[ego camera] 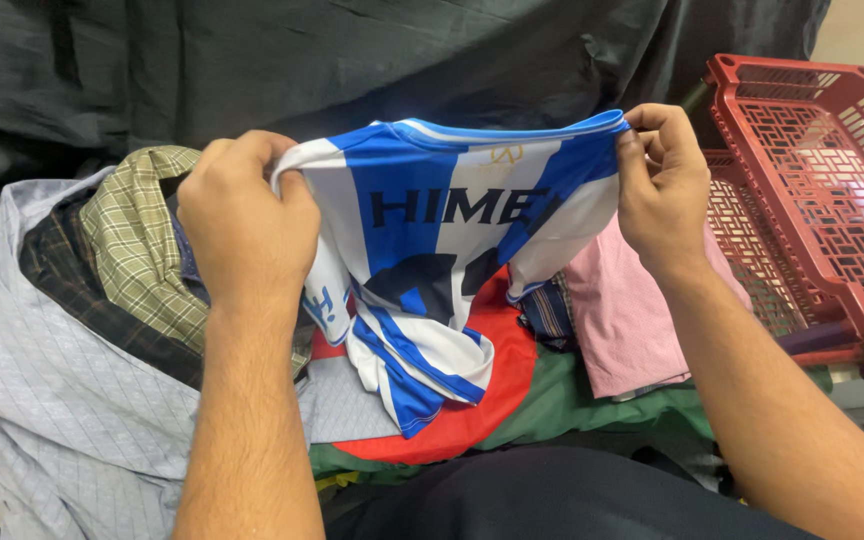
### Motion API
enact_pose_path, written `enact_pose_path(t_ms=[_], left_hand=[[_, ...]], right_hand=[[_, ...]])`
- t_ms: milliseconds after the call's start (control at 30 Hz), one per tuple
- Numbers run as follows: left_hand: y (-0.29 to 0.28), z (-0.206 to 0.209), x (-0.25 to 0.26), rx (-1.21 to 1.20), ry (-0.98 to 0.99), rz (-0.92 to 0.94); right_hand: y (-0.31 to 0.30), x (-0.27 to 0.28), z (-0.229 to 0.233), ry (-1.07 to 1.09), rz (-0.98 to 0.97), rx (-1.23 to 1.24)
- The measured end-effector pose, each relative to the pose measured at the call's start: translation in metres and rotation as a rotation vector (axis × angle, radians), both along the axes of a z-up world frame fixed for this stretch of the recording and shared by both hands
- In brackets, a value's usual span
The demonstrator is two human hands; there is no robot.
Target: The person folds a pink shirt, a blue and white striped t-shirt, and a grey striped shirt. They smooth each item, fold sleeves and sides, and stack the folded garments on a table.
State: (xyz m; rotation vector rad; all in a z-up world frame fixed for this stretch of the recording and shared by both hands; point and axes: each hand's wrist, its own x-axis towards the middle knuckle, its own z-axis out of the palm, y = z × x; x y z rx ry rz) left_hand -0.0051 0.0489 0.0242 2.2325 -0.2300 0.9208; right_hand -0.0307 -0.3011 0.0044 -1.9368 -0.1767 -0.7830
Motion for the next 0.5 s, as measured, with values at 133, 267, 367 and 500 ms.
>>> enact_pose_path(t_ms=[133,267,367,500], left_hand=[[0.017,-0.010,0.004,-0.123,-0.145,0.006],[0.039,-0.020,0.009,-0.203,-0.233,0.030],[0.059,-0.028,0.010,-0.208,-0.203,0.034],[0.083,-0.031,0.013,-0.185,-0.222,-0.100]], right_hand=[[0.008,-0.001,-0.002,0.020,0.006,-0.054],[0.018,-0.003,0.001,0.083,0.072,-0.254],[0.031,-0.007,0.001,0.356,0.075,-0.349],[0.042,-0.021,-0.005,0.676,0.028,-0.408]])
